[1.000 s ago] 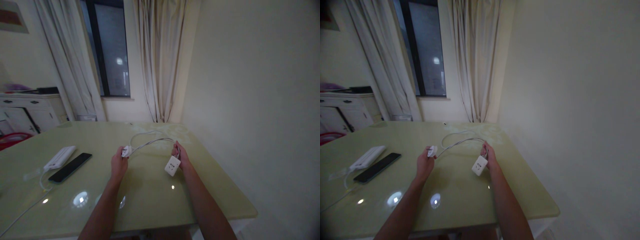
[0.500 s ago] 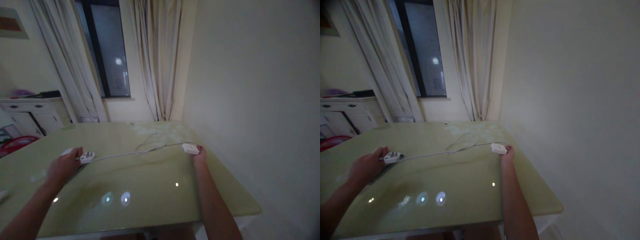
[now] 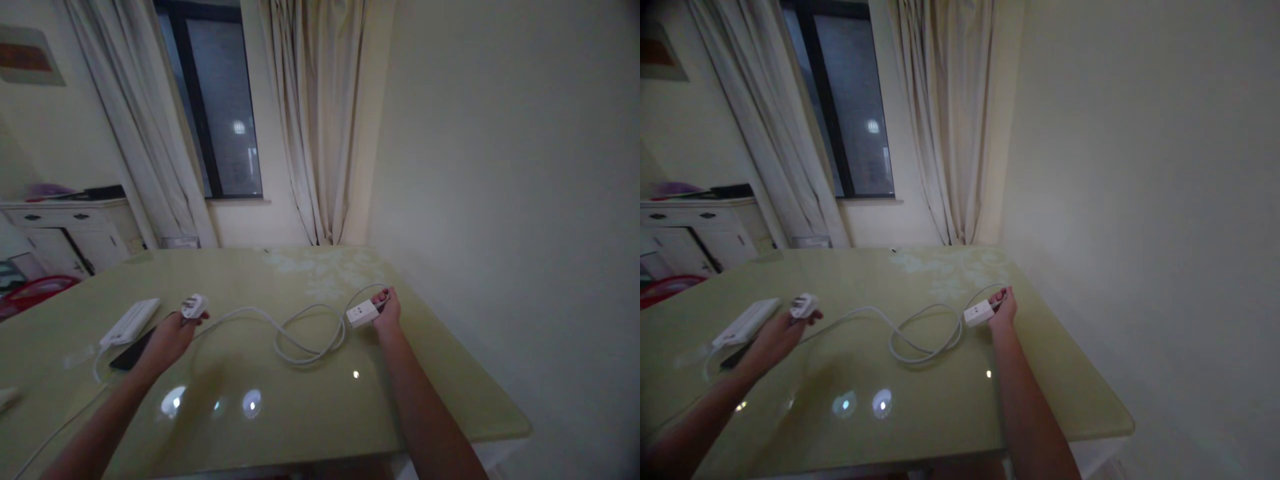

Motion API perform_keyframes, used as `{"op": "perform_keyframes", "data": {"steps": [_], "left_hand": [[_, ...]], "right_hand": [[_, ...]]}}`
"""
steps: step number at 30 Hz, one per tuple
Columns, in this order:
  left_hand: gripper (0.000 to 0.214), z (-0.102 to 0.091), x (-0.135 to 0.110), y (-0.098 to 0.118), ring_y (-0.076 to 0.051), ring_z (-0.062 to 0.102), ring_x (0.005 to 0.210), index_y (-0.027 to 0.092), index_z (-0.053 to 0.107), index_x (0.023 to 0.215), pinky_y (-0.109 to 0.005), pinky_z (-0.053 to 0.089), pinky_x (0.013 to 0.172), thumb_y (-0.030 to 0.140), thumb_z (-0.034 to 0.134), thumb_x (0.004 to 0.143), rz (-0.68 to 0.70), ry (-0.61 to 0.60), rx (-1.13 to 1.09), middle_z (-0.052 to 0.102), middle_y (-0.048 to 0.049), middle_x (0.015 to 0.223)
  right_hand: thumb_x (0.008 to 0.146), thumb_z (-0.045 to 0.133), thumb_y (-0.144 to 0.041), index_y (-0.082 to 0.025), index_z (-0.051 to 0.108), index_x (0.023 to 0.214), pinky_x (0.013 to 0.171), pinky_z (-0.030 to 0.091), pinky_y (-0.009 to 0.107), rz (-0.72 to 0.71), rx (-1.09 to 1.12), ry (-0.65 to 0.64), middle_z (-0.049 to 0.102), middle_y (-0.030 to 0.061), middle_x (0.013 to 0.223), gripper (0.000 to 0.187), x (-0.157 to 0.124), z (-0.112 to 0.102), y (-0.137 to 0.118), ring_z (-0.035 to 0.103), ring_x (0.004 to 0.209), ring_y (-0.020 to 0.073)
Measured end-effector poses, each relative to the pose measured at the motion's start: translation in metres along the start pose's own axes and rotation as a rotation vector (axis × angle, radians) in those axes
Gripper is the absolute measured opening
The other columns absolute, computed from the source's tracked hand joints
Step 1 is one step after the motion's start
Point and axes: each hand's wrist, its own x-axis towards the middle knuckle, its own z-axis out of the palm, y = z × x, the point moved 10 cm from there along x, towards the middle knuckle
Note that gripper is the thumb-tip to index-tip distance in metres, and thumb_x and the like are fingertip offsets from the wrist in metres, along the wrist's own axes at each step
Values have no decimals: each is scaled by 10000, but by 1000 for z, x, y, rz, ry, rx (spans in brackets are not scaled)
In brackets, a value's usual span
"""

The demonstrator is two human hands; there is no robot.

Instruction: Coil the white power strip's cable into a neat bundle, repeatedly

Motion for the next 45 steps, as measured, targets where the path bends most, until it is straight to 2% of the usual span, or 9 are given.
{"op": "perform_keyframes", "data": {"steps": [6,9,12,17,22,30,37,41,45], "left_hand": [[428,113,-66,145,-220,687,973,275,666,1258,-309,504,865,164,439,914,392,-310,-18,670,-97,1176],[487,156,-87,184,-236,704,892,395,551,1403,-315,499,752,240,472,949,479,-444,127,629,-74,1228],[360,172,-82,202,-252,703,904,353,671,1245,-328,494,738,274,463,962,550,-473,224,611,-84,1283],[278,158,-64,215,-219,682,960,271,705,1036,-283,471,775,155,525,859,665,-433,116,655,-62,1178],[291,140,-89,214,-189,668,883,292,688,1017,-256,443,735,173,603,766,857,-529,45,655,-20,1033],[231,155,-95,198,-194,686,868,269,701,978,-268,448,718,151,556,841,730,-555,203,701,-44,1011],[281,147,1,164,-273,701,928,200,673,1152,-334,486,758,226,492,939,139,-154,83,741,-132,1009],[312,142,9,169,-228,681,957,159,626,1217,-333,506,854,202,459,957,190,61,-155,704,-130,1097],[306,129,-3,167,-241,660,1008,170,688,1098,-357,481,907,222,407,988,277,130,-61,691,-141,1119]], "right_hand": [[900,600,-489,-236,402,730,373,345,206,76,25,70,383,-113,457,363,-12,-1,10,384,349,74],[886,618,-495,-237,405,733,378,342,204,60,17,68,368,-117,450,368,-14,0,7,381,351,74],[872,630,-490,-236,418,745,372,318,203,50,36,61,370,-119,452,354,-17,5,5,376,353,73],[887,600,-453,-232,460,786,370,306,206,22,87,75,387,-115,464,281,-20,8,3,386,364,74],[905,566,-439,-238,412,741,379,353,210,22,47,167,378,-108,453,301,-14,-9,2,379,353,74],[895,572,-443,-246,431,746,376,352,226,-41,8,176,401,-104,454,285,-15,-8,7,391,355,86],[842,651,-423,-226,495,760,366,315,195,21,-41,92,443,-106,448,264,-25,9,25,408,353,70],[782,723,-393,-213,535,758,358,322,201,122,-113,70,481,-91,454,261,-28,11,40,437,357,79],[723,766,-344,-221,501,728,351,323,208,32,-219,144,522,-79,469,293,-31,2,34,451,357,86]]}}
